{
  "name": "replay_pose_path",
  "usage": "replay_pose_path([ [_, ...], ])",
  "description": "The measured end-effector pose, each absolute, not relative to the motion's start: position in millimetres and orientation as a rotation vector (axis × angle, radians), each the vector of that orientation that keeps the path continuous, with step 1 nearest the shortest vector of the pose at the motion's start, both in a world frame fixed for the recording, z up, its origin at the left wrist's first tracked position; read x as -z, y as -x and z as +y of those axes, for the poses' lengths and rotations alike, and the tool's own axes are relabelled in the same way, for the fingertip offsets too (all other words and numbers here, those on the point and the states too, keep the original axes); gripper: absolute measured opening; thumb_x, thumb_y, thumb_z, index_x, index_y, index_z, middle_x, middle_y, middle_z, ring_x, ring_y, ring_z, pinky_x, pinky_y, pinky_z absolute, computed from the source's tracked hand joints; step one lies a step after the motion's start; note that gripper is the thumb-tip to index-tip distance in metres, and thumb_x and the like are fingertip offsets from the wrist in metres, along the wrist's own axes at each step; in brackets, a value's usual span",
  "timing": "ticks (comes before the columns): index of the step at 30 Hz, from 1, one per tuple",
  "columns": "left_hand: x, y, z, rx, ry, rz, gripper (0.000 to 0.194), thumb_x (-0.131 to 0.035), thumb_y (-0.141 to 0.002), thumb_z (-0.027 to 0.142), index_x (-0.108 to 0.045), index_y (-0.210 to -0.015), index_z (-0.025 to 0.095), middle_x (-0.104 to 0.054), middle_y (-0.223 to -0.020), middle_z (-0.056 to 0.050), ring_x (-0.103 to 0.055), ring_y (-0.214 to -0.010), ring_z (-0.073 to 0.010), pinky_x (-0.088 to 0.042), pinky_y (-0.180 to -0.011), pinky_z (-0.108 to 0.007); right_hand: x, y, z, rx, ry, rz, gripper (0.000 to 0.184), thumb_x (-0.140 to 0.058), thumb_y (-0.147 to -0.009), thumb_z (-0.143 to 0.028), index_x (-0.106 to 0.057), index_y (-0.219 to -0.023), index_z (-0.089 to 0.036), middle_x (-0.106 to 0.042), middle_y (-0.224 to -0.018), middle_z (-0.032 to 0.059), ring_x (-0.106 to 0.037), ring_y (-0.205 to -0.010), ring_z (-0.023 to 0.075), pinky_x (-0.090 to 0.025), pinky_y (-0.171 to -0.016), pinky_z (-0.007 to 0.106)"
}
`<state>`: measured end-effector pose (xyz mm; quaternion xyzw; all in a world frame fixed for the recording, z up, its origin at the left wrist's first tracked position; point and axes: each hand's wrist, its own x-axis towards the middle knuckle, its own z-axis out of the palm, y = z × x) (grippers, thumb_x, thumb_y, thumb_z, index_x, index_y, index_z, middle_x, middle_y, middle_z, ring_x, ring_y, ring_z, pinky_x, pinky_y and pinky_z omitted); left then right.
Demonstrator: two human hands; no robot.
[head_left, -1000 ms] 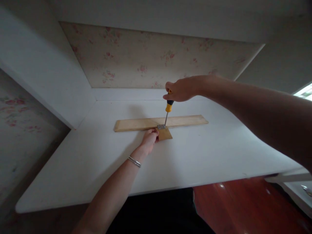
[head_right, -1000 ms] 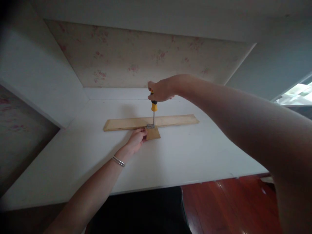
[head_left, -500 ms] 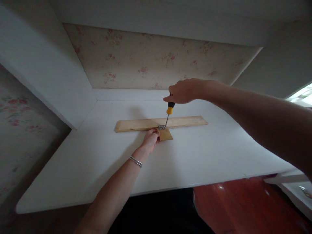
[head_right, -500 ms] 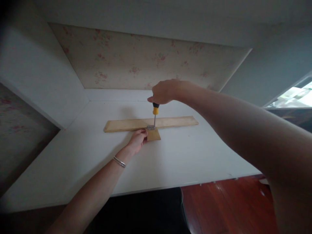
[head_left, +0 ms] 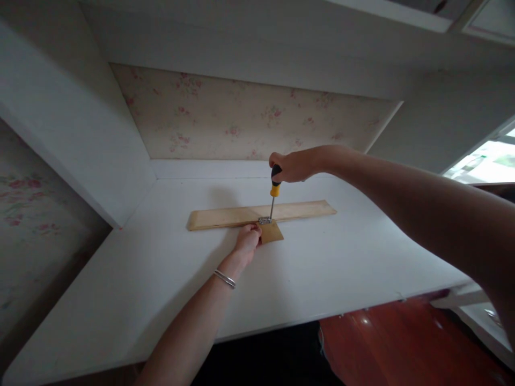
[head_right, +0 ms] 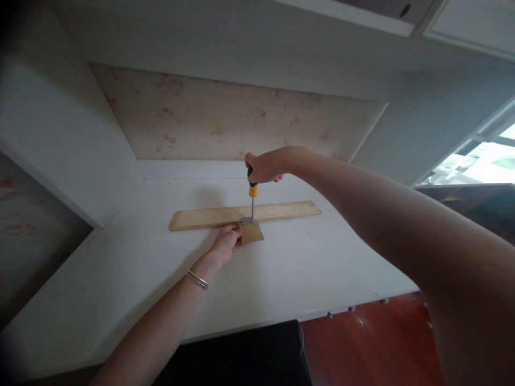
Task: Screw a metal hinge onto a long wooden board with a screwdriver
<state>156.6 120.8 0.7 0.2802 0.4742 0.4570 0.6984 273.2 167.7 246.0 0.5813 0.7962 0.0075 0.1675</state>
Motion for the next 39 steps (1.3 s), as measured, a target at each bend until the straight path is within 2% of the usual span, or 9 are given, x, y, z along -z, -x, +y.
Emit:
replay_pose_path([
  [4,-1,-156,120,-1.025,-0.613,1.058,0.011,-0.059,-0.076,0.002,-0.061,-0.072,0.012,-0.065,-0.074,-0.006,-0.06,-0.068,-0.0146,-0.047,-0.066,-0.027,-244,-271,171,-0.332,-1.666,2.231,0.06,-0.041,-0.087,-0.064,-0.062,-0.114,-0.015,-0.067,-0.1,0.0199,-0.063,-0.091,0.0354,-0.044,-0.07,0.042],
  [9,0,-157,122,-1.037,-0.612,1.058,0.014,-0.055,-0.077,0.001,-0.061,-0.071,0.012,-0.065,-0.073,-0.005,-0.06,-0.064,-0.0135,-0.046,-0.063,-0.025,-243,-268,171,-0.04,-1.61,2.3,0.061,-0.049,-0.086,-0.053,-0.044,-0.137,-0.018,-0.069,-0.093,0.0142,-0.064,-0.079,0.0279,-0.044,-0.066,0.037],
  [13,0,-157,121,-1.048,-0.621,1.045,0.013,-0.056,-0.076,0.002,-0.063,-0.072,0.012,-0.067,-0.076,-0.007,-0.061,-0.066,-0.0142,-0.047,-0.063,-0.026,-246,-263,166,-0.351,-1.67,2.186,0.059,-0.043,-0.086,-0.062,-0.063,-0.112,-0.013,-0.066,-0.102,0.0217,-0.061,-0.095,0.0377,-0.044,-0.075,0.046],
  [18,0,-156,120,-1.049,-0.621,1.035,0.011,-0.059,-0.076,0.003,-0.061,-0.071,0.013,-0.067,-0.075,-0.006,-0.061,-0.064,-0.0146,-0.047,-0.062,-0.027,-249,-262,164,0.039,-1.605,2.218,0.055,-0.049,-0.085,-0.05,-0.051,-0.129,-0.018,-0.069,-0.088,0.0128,-0.064,-0.074,0.0262,-0.046,-0.067,0.038],
  [22,1,-156,120,-1.05,-0.62,1.036,0.009,-0.061,-0.076,0.005,-0.061,-0.071,0.013,-0.066,-0.076,-0.007,-0.061,-0.065,-0.0148,-0.048,-0.063,-0.027,-250,-261,165,-0.264,-1.641,2.188,0.057,-0.045,-0.084,-0.062,-0.066,-0.106,-0.015,-0.067,-0.096,0.0202,-0.063,-0.09,0.0358,-0.045,-0.074,0.046],
  [27,2,-155,121,-1.039,-0.619,1.036,0.011,-0.055,-0.08,0.004,-0.061,-0.076,0.011,-0.066,-0.078,-0.008,-0.061,-0.067,-0.0147,-0.048,-0.062,-0.027,-249,-260,161,-0.03,-1.591,2.272,0.059,-0.047,-0.086,-0.056,-0.051,-0.131,-0.018,-0.069,-0.095,0.0149,-0.065,-0.08,0.0288,-0.046,-0.07,0.041],
  [32,4,-156,122,-1.042,-0.62,1.045,0.008,-0.057,-0.079,0.005,-0.061,-0.076,0.012,-0.066,-0.077,-0.007,-0.061,-0.065,-0.0145,-0.047,-0.061,-0.026,-249,-256,158,-0.362,-1.629,2.197,0.061,-0.039,-0.088,-0.064,-0.065,-0.112,-0.014,-0.067,-0.103,0.0221,-0.063,-0.097,0.0375,-0.045,-0.076,0.046],
  [36,4,-156,122,-1.038,-0.617,1.04,0.01,-0.057,-0.078,0.004,-0.061,-0.075,0.012,-0.066,-0.076,-0.007,-0.061,-0.065,-0.0151,-0.047,-0.062,-0.027,-249,-257,158,-0.059,-1.541,2.329,0.059,-0.049,-0.086,-0.052,-0.047,-0.134,-0.017,-0.07,-0.101,0.0155,-0.066,-0.083,0.0276,-0.046,-0.069,0.038],
  [39,4,-156,122,-1.035,-0.624,1.027,0.01,-0.057,-0.078,0.005,-0.063,-0.074,0.011,-0.067,-0.077,-0.008,-0.061,-0.065,-0.0153,-0.048,-0.063,-0.028,-246,-258,159,-0.202,-1.56,2.292,0.052,-0.045,-0.087,-0.053,-0.059,-0.119,-0.014,-0.069,-0.101,0.0196,-0.065,-0.086,0.0317,-0.046,-0.068,0.04],
])
